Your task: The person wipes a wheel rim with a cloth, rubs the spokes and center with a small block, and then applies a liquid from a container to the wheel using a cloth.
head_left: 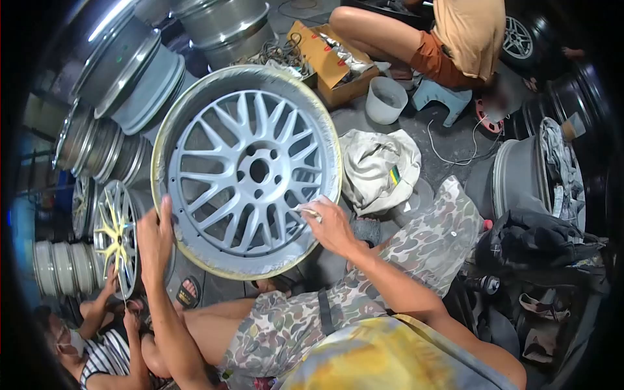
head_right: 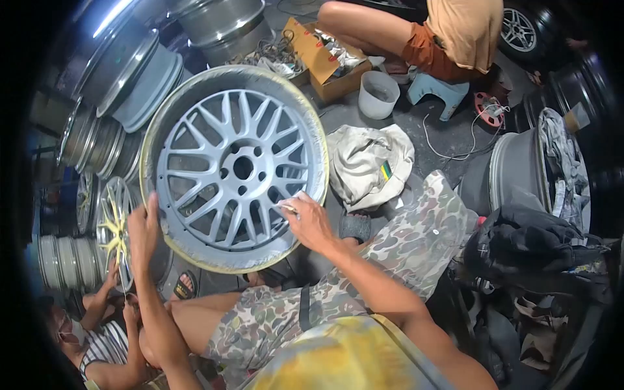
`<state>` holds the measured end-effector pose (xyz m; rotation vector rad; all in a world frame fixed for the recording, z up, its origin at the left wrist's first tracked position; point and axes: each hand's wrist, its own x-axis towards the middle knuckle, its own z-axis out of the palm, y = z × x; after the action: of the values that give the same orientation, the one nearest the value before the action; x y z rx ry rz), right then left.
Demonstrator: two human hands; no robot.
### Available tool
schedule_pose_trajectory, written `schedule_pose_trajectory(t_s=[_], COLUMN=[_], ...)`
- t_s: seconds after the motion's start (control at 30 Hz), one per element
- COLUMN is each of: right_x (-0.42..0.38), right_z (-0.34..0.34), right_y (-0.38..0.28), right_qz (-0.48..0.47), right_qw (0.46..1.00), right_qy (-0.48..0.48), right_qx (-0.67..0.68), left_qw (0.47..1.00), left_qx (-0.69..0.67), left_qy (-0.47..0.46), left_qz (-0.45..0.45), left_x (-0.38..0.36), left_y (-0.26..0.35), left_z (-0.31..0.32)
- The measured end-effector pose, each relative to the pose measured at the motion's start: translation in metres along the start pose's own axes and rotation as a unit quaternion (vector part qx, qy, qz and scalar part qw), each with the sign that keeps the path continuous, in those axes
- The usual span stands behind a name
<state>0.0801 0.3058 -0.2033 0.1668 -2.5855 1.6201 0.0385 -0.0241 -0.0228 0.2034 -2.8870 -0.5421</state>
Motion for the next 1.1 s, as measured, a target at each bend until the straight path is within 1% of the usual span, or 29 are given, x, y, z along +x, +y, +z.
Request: schedule_pose_trajectory(t_s=[0.03,0.1,0.17,0.23,0.3,0.33,0.4,0.43,0.47,0.5,0.53,0.57,0.6,0.63,0.67,0.7,0.73,0.8,0.83,0.87,0.9,0.93,0.97,1.0,1.03,1.1], right_x=[0.001,0.004,0.007,0.009,0.012,0.012,0.019,0.022,0.024,0.025,0.026,0.027,0.031,0.034,0.037,0.037,0.039,0.038,0.039,0.039,0.037,0.039,0.043,0.046,0.047,0.049], right_z=[-0.002,0.001,0.006,0.003,-0.003,-0.005,-0.005,-0.004,-0.009,-0.015,-0.022,-0.026,-0.024,-0.024,-0.024,-0.022,-0.017,-0.018,-0.022,-0.024,-0.024,-0.025,-0.023,-0.016,-0.011,-0.014], right_y=[-0.005,0.002,-0.004,-0.015,-0.021,-0.018,-0.011,-0.002,0.003,0.004,0.003,0.002,0.006,0.007,0.008,0.009,0.017,0.012,0.008,0.005,0.006,0.003,0.0,0.015,0.024,0.038], right_qz=[-0.002,-0.011,-0.019,-0.051,-0.047,-0.035,-0.024,-0.027,-0.029,0.017,0.05,0.081,0.075,0.075,0.063,0.053,0.056,0.07,0.075,0.074,0.078,0.092,0.103,0.157,0.153,0.119], right_qw=[1.0,1.0,1.0,0.997,0.997,0.998,0.998,0.995,0.989,0.988,0.984,0.978,0.976,0.978,0.973,0.968,0.968,0.975,0.979,0.987,0.987,0.985,0.983,0.971,0.973,0.955], right_qy=[0.0,0.006,0.01,0.011,-0.001,0.014,0.029,0.072,0.12,0.109,0.092,0.072,0.073,0.076,0.093,0.108,0.109,0.105,0.113,0.1,0.097,0.079,0.061,0.037,0.038,-0.049], right_qx=[-0.012,-0.016,-0.017,0.048,0.055,0.059,0.053,0.07,0.084,0.106,0.142,0.18,0.189,0.181,0.2,0.219,0.22,0.185,0.154,0.106,0.1,0.119,0.138,0.175,0.168,0.268], left_qw=[0.999,0.999,0.998,0.997,0.995,0.994,0.991,0.991,0.98,0.946,0.926,0.878,0.844,0.829,0.803,0.77,0.76,0.741,0.766,0.758,0.742,0.739,0.817,0.876,0.895,0.934], left_qx=[-0.014,0.01,0.047,0.056,0.012,-0.042,0.008,0.018,-0.155,-0.275,-0.256,-0.362,-0.389,-0.391,-0.414,-0.438,-0.437,-0.37,-0.334,-0.282,-0.224,-0.232,-0.191,-0.144,-0.104,-0.066], left_qy=[-0.025,0.0,0.04,0.048,0.088,0.086,0.088,0.006,0.034,0.043,-0.05,-0.051,-0.07,-0.114,-0.147,-0.146,-0.197,-0.35,-0.45,-0.531,-0.604,-0.604,-0.539,-0.459,-0.431,-0.327], left_qz=[-0.029,-0.039,-0.014,0.004,-0.045,-0.056,-0.1,-0.134,-0.122,-0.164,-0.272,-0.308,-0.363,-0.383,-0.403,-0.441,-0.438,-0.437,-0.315,-0.253,-0.187,-0.19,-0.076,0.041,0.055,0.125], left_x=[-0.005,-0.001,0.017,0.023,0.022,0.02,0.023,0.028,0.025,0.018,-0.002,-0.013,-0.025,-0.038,-0.053,-0.073,-0.091,-0.129,-0.145,-0.147,-0.138,-0.131,-0.123,-0.112,-0.095,-0.064], left_y=[-0.005,-0.036,-0.072,-0.082,-0.101,-0.108,-0.142,-0.162,-0.191,-0.201,-0.14,-0.158,-0.159,-0.169,-0.174,-0.147,-0.145,-0.111,-0.092,-0.058,-0.026,-0.012,-0.002,0.005,0.01,-0.008], left_z=[0.004,0.018,0.029,0.035,0.049,0.055,0.067,0.068,0.087,0.1,0.068,0.081,0.087,0.092,0.102,0.106,0.117,0.131,0.127,0.114,0.1,0.092,0.085,0.08,0.074,0.089])
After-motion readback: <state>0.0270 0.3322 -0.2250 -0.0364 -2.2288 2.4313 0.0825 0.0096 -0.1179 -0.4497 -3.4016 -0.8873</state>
